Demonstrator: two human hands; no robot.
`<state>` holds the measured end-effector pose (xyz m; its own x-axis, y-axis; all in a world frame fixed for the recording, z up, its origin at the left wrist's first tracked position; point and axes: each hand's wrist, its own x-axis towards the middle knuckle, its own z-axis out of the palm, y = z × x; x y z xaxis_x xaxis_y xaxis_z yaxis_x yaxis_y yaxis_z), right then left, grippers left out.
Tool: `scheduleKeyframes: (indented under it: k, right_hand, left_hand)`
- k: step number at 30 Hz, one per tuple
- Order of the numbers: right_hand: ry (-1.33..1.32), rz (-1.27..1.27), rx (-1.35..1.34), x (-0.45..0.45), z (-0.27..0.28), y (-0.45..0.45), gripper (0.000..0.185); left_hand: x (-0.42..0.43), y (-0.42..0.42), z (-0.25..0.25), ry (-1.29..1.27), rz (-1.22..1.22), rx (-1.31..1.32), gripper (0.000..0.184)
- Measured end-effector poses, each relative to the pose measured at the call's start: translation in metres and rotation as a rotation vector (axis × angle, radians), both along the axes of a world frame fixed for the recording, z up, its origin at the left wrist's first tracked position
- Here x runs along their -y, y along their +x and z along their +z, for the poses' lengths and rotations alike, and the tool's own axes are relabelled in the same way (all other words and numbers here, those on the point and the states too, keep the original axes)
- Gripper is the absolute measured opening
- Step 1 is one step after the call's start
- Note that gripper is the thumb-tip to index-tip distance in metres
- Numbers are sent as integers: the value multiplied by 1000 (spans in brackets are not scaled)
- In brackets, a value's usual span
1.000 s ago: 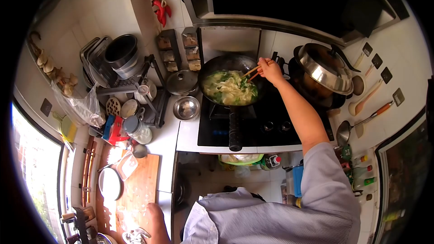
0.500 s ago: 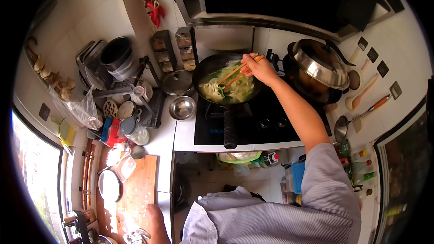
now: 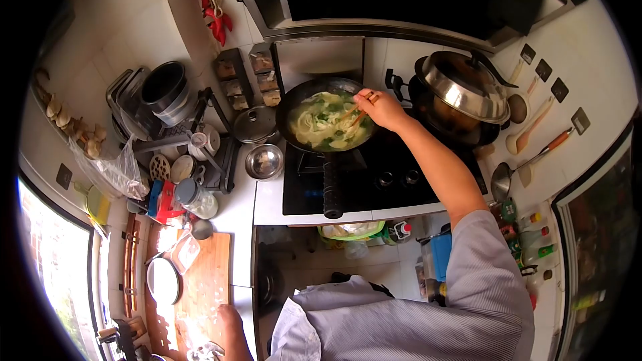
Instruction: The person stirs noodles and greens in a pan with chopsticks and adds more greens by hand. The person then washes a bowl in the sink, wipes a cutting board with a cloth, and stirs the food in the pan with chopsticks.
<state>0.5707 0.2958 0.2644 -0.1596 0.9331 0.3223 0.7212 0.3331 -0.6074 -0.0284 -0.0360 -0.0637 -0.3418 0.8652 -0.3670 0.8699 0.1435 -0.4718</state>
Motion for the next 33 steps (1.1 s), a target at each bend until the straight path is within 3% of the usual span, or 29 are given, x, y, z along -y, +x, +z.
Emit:
scheduleKeyframes:
  k: [3,7,10,12,14,16,22,24,28,30,33]
  right_hand:
    - [103,-218,-64,10,15,8,32]
    - [144,-309,-260,34,27,17,31]
    - [89,-331,-175,54,22,22,32]
    - [137,-332,-128,66,22,25,32]
    - [119,-297,-56,83,24,24,31]
    - [103,-306,-399,93,22,30,29]
    - [531,-473,-51,151,33,38,17]
    - [628,-475,-20,171,29,38,13]
    - [640,-468,-4,209,1,23,8]
    - [512,-411,79,226,-16,18,9]
    - [382,-425,-14,235,-47,12,19]
  left_hand:
    - [0,0,1,-30,-34,-17,20]
    - [1,-3,-5,16,5,26,20]
    - [-1,-3,3,71,21,87,19]
    - [-3,8,18,198,226,239,18]
    - [5,2,14,210,120,203,17]
    - [-1,-1,16,223,8,167,17]
    - [3,-7,26,225,-2,242,15]
    - [5,-21,18,283,3,297,24]
    - [3,-15,19,454,-61,315,21]
    - [-17,9,20,461,-93,351,21]
    - [-50,45,26,417,-154,392,20]
